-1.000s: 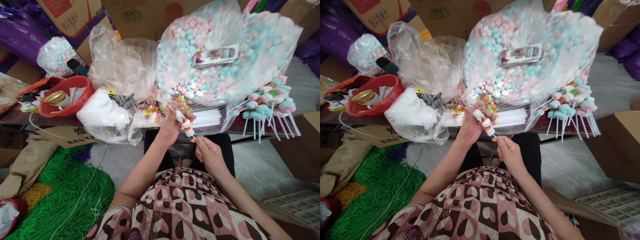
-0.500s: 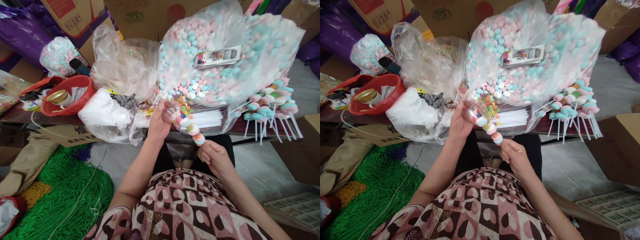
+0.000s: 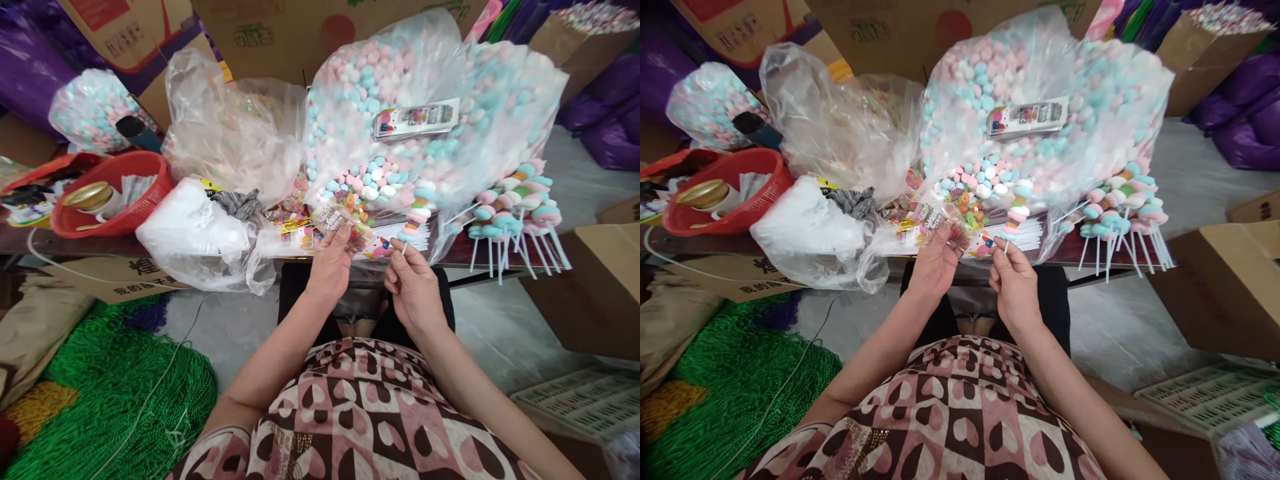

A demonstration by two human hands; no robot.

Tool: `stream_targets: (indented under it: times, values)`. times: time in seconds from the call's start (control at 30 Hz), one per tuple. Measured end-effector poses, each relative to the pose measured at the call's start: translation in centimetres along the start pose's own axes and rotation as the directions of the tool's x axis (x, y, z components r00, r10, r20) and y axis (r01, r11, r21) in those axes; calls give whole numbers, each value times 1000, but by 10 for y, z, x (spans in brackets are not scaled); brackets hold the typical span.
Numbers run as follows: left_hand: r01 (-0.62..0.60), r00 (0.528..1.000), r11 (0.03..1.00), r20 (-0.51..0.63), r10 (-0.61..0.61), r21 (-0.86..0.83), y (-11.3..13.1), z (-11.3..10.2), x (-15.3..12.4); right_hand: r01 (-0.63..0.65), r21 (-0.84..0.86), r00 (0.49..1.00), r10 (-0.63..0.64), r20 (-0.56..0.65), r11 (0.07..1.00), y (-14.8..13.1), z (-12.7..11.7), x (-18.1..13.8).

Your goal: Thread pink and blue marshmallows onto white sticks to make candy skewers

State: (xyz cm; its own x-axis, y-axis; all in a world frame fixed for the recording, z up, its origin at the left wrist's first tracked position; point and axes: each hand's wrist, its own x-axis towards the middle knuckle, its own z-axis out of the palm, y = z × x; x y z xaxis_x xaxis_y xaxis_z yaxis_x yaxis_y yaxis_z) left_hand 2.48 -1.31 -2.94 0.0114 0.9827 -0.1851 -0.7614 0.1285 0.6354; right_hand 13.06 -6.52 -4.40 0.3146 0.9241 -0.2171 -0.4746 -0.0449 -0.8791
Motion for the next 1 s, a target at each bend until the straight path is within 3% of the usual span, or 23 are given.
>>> stream_targets:
  times: [0.27,0.47,0.53,0.63,0.8,1.0]
  values:
    - [83,996,990,30,-87,118,-16,-1,-7,-28,13,996,27,84,1000,7,-1,0]
    - [-68,997,990,38,64,126,-19,-7,-8,129,-158,991,-132,-9,979,10,-11,9]
    - [-72,997,985,47,65,159,-21,-11,-7,153,-187,987,-159,-15,970,10,-12,11]
    - [-34,998,971,53,22,237,-23,-17,-4,103,-214,995,-101,18,971,8,-14,11]
    - [-114,993,970,43,107,215,-20,-16,0,-11,-129,995,24,101,992,3,-13,8]
    - [-74,997,977,14,73,198,-26,-11,-7,115,-136,989,-101,104,984,3,-6,12]
